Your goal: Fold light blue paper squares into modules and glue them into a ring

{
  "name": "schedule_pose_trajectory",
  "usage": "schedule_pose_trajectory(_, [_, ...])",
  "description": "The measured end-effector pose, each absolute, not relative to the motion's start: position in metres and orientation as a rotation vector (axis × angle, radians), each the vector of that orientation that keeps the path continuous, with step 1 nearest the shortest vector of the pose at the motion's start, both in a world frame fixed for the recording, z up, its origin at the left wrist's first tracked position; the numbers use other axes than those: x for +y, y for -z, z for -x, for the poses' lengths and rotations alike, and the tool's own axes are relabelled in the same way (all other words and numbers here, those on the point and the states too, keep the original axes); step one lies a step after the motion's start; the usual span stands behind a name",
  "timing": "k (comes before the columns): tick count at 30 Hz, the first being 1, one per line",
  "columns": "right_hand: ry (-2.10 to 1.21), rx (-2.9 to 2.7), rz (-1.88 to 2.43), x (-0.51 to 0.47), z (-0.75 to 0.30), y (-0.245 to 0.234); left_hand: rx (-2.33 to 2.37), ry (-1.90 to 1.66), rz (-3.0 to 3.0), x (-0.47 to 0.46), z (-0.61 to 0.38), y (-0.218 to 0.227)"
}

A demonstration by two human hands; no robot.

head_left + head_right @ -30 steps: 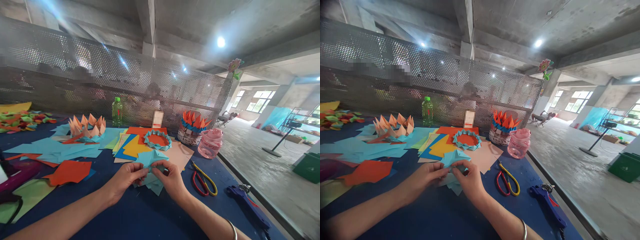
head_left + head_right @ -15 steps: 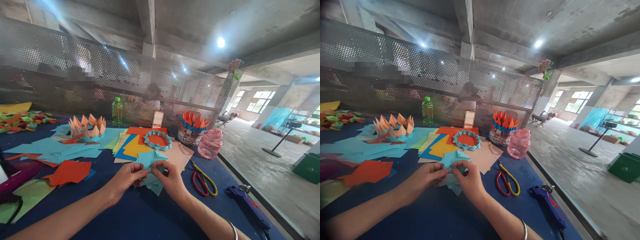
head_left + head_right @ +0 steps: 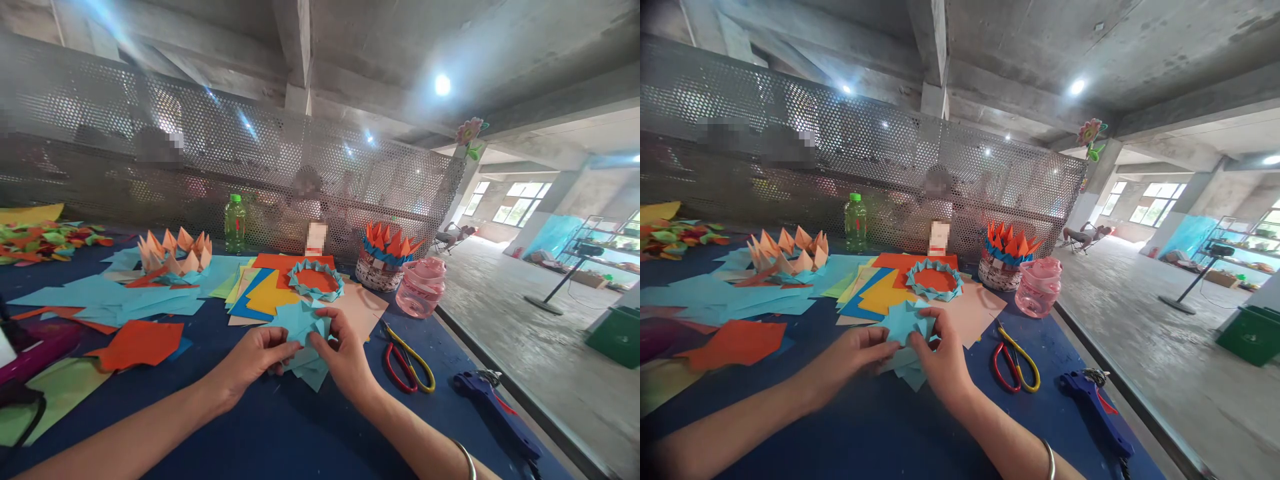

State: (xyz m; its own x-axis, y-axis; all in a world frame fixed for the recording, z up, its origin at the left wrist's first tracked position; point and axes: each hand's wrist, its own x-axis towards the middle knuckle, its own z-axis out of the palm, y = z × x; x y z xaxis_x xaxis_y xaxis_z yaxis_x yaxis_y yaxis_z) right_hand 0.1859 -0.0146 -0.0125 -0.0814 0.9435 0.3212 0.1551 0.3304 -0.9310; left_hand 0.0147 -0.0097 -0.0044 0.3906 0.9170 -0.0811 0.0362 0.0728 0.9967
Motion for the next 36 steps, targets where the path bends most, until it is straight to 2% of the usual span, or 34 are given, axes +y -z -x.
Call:
schedule_pose_trajectory(11, [-0.986,-1.466,0.993,-0.014,-0.185,0.013,0.951,-0.826,-1.396,-0.013,-0.017,0.001])
schedule_pose_trajectory(23, [-0.978,-1.664,0.976,-0.018,-0.185,0.014,1.084,-1.061,-1.310,-0.003,-0.011,-0.001])
schedule_pose_trajectory(36, [-1.069,-1.444,0.983,-0.010,-0.187,0.015,0.970,-0.977,-1.343,-0.002,-0.011,0.004])
